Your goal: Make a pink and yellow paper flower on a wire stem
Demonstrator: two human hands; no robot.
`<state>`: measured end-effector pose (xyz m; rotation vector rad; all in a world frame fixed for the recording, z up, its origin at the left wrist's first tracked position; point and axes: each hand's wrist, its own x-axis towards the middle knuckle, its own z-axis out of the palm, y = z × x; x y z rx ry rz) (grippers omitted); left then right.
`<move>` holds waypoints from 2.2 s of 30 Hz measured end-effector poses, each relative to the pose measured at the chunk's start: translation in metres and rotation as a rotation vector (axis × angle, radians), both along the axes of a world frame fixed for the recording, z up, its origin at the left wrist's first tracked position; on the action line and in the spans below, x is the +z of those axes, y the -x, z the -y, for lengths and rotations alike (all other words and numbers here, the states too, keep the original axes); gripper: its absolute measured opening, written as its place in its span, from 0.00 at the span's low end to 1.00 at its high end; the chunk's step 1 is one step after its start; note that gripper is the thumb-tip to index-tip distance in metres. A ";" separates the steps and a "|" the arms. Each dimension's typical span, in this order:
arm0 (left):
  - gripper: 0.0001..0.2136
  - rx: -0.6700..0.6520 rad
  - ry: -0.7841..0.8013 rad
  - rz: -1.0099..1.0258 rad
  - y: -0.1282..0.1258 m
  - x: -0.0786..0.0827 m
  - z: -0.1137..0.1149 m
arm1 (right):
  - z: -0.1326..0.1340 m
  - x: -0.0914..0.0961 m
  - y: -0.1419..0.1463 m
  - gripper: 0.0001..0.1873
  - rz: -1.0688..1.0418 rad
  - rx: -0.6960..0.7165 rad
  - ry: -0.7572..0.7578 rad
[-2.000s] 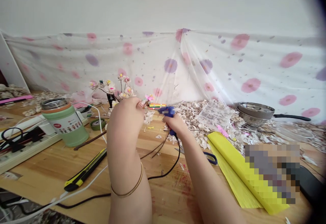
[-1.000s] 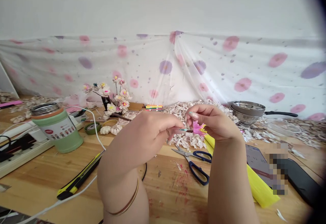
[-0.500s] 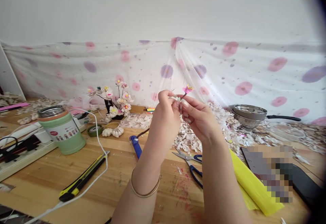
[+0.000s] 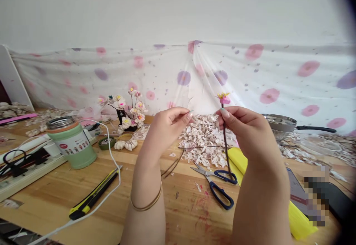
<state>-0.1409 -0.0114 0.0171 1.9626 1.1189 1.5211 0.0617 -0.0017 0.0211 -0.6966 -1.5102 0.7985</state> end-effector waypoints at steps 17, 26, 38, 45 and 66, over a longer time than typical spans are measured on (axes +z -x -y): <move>0.09 -0.505 -0.347 -0.031 0.001 0.003 0.022 | 0.072 0.009 -0.015 0.07 0.442 -0.006 -0.277; 0.12 -0.582 -0.592 0.007 -0.004 0.006 0.021 | 0.093 0.006 -0.014 0.05 0.463 -0.231 -0.376; 0.12 -0.586 -0.641 0.054 -0.012 0.010 0.025 | 0.097 0.010 -0.019 0.04 0.546 -0.213 -0.483; 0.11 -0.632 -0.598 0.118 -0.015 0.006 0.027 | 0.100 0.010 -0.019 0.05 0.595 -0.215 -0.421; 0.08 -0.589 -0.518 0.225 -0.024 0.003 0.017 | 0.101 0.009 -0.012 0.04 0.509 -0.332 -0.411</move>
